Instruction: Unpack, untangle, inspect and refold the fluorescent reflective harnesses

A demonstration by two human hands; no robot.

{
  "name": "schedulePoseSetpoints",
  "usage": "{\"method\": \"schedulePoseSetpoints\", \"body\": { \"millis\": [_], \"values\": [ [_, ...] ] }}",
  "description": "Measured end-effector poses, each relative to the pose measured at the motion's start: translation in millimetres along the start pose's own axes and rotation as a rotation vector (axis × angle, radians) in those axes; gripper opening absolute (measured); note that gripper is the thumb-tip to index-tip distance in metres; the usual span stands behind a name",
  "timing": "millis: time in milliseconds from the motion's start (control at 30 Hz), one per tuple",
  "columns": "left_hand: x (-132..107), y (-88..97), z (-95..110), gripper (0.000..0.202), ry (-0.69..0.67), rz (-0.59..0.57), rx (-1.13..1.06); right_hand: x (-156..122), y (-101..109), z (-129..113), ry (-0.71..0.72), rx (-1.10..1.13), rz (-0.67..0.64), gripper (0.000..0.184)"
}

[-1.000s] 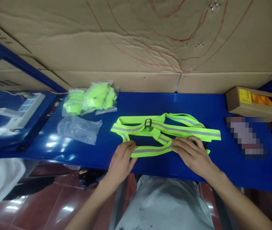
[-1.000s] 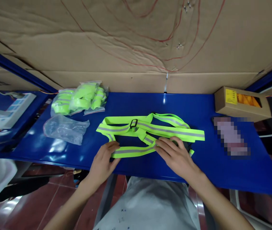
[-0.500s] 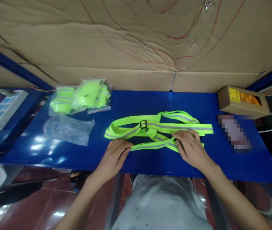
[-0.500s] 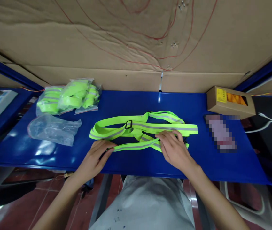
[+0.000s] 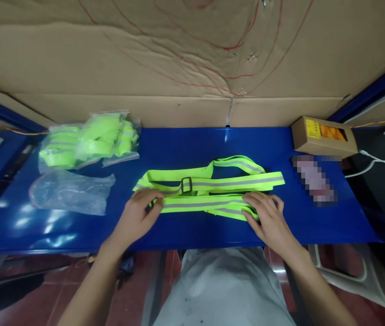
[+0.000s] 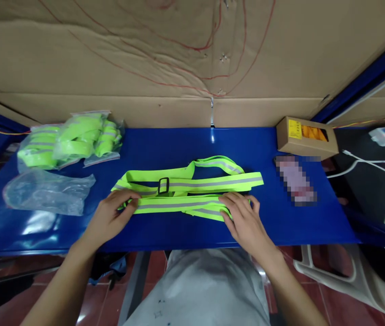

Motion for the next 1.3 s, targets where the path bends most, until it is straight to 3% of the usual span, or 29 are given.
{"method": "schedulePoseSetpoints", "body": {
  "millis": [167,433,633,800,1033,1200,1300],
  "values": [
    [1,-15.7,5,0.023,-0.126,-0.056,0.116,1,-1,14,-0.032,0.044,-0.087,0.045],
    [-3,-2.3,10,0.037,0.028,0.128,0.312,3,-8,14,-0.014,-0.015,-0.159,0.046],
    [13,-3.6,16,0.038,-0.026,0.022,0.238,-2,-4,10,0.039,-0.036,-0.138,0.056],
    [12,-18.6,-2,0.044,-0.007,-0.02,0.229,-10,-3,14,0.052,-0.068,-0.158,0.045],
    [25,-19.5,-26,0.047,0.095,0.033,0.449,-14,2,9,0.034,0.008,-0.27,0.062],
    [43,-4.1,-4,0.047,0.168,0.054,0.579,-21,-2,3,0.065,0.045,-0.273,0.06],
    [55,1.8,22,0.047,0.119,0.095,0.418,-24,-4,1,0.075,0.03,-0.262,0.059]
  ]
}}
Point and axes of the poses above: each hand's wrist, its own x-axis towards the middle knuckle, its own y-axis out of the back of the hand, z = x × y, the point moved 6 cm from there along x, towards the middle knuckle, and after that the axes turned 11 degrees about x, right-handed, at the moved point
